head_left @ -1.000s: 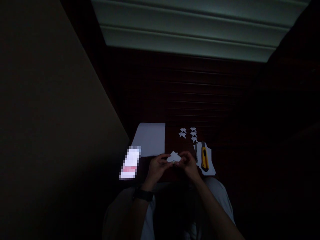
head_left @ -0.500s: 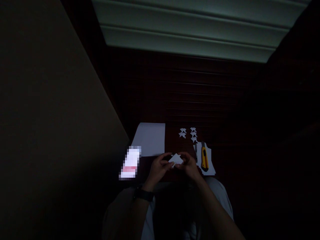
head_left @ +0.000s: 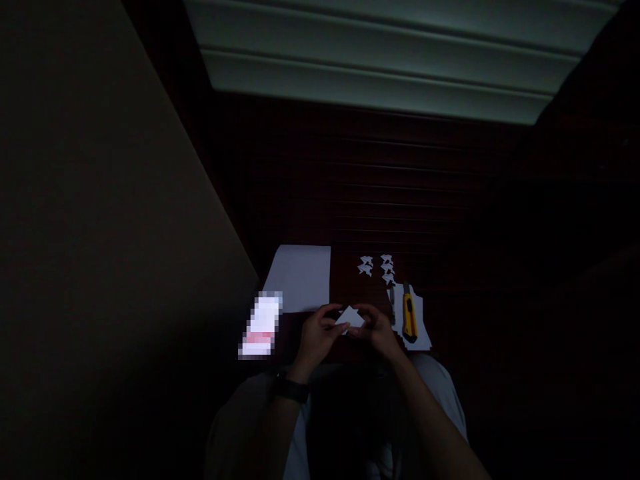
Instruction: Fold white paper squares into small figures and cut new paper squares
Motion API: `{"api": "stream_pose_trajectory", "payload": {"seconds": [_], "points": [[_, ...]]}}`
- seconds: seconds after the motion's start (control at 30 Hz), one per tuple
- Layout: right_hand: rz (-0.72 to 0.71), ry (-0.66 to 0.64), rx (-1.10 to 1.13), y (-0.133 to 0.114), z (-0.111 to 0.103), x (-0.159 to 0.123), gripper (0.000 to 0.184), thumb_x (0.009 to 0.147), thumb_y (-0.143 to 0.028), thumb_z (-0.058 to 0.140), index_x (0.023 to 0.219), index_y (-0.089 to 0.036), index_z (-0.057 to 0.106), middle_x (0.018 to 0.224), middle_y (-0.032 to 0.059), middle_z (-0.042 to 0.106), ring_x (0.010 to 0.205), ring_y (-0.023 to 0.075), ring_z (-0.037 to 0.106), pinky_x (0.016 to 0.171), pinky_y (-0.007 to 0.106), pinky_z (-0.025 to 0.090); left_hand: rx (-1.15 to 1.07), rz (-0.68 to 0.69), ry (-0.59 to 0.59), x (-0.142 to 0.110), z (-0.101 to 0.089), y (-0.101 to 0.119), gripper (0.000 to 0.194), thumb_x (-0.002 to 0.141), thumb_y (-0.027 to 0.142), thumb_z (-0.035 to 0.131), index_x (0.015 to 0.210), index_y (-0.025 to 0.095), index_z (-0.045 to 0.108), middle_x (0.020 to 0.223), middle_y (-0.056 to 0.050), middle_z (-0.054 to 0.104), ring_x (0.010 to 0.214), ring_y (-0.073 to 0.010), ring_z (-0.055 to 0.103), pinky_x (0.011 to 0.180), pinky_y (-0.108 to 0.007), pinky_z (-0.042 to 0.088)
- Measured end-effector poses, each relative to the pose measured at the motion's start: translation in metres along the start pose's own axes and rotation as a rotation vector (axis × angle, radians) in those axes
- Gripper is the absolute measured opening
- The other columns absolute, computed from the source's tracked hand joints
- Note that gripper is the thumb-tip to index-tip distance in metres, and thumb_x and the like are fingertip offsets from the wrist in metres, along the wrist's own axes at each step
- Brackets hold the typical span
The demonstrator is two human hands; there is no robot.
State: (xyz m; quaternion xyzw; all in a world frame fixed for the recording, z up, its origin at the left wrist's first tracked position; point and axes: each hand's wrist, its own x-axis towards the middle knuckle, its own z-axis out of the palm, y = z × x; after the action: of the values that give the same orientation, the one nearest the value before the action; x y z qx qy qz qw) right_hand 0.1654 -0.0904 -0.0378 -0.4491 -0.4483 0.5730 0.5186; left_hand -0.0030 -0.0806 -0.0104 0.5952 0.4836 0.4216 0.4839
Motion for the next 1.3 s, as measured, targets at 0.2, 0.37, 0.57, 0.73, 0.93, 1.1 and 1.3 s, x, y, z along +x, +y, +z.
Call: {"api": "stream_pose_trajectory", "payload": {"seconds": [0.2,0.37,0.57,0.73,0.93,1.1,1.3], "points": [[-0.095,-0.014,-0.096,-0.004,-0.001,0.001,0.062,0.052,-0.012,0.077,0.11,-0.022,0.057,0.102,0.0033,0.062,0.094,0.0206,0.058,0.078,0.029,0.047,0.026,0.019,-0.028,0.001,0.002,-0.005,0.046,0.072,0.034,0.067,0.115,0.02,0.059,0.07,-0.001,0.071,0.068,-0.0181,0.067,0.063,-0.025,0.048],[0.018,-0.007,-0.014,-0.003,-0.001,0.0,0.056,0.054,-0.013,0.075,0.107,-0.019,0.058,0.085,0.0011,0.064,0.073,0.0168,0.06,0.067,0.028,0.047,-0.038,0.025,-0.075,0.004,0.002,-0.01,0.032,0.079,0.037,0.059,0.103,0.017,0.066,0.095,-0.009,0.071,0.082,-0.0206,0.067,0.068,-0.026,0.05],[0.101,0.026,0.063,-0.002,0.001,-0.001,0.047,0.054,-0.014,0.073,0.101,-0.018,0.064,0.079,0.0007,0.065,0.065,0.0146,0.058,0.057,0.024,0.045,-0.023,0.013,-0.094,0.003,0.004,-0.012,0.042,0.08,0.037,0.057,0.116,0.016,0.059,0.072,-0.005,0.071,0.06,-0.0162,0.063,0.056,-0.025,0.047],[0.107,-0.002,0.045,-0.005,0.002,-0.001,0.053,0.054,-0.013,0.072,0.105,-0.018,0.063,0.081,0.0017,0.066,0.067,0.0155,0.058,0.059,0.025,0.046,-0.009,0.004,-0.106,0.003,0.005,-0.011,0.049,0.074,0.037,0.064,0.118,0.015,0.058,0.065,-0.003,0.069,0.061,-0.0168,0.064,0.057,-0.024,0.045],[-0.036,0.017,-0.116,-0.008,0.004,-0.001,0.06,0.055,-0.016,0.074,0.112,-0.02,0.059,0.1,0.0056,0.064,0.087,0.0213,0.06,0.074,0.032,0.048,0.061,0.022,-0.048,0.003,0.002,-0.01,0.051,0.078,0.038,0.06,0.125,0.019,0.052,0.068,-0.002,0.07,0.069,-0.0192,0.067,0.065,-0.027,0.047],[-0.058,0.037,-0.115,-0.005,0.002,0.0,0.06,0.056,-0.02,0.076,0.113,-0.021,0.058,0.103,0.006,0.064,0.089,0.0221,0.06,0.076,0.034,0.048,0.122,0.071,-0.047,0.002,0.001,-0.01,0.046,0.081,0.035,0.056,0.125,0.023,0.052,0.085,-0.003,0.073,0.081,-0.0198,0.068,0.076,-0.029,0.048],[-0.031,0.071,-0.092,-0.003,0.0,0.001,0.058,0.055,-0.024,0.078,0.11,-0.021,0.06,0.103,0.0059,0.064,0.084,0.0212,0.061,0.072,0.032,0.049,0.136,0.107,-0.068,0.002,0.002,-0.006,0.038,0.083,0.031,0.053,0.12,0.024,0.053,0.088,-0.001,0.073,0.085,-0.0181,0.067,0.079,-0.028,0.047]]}}
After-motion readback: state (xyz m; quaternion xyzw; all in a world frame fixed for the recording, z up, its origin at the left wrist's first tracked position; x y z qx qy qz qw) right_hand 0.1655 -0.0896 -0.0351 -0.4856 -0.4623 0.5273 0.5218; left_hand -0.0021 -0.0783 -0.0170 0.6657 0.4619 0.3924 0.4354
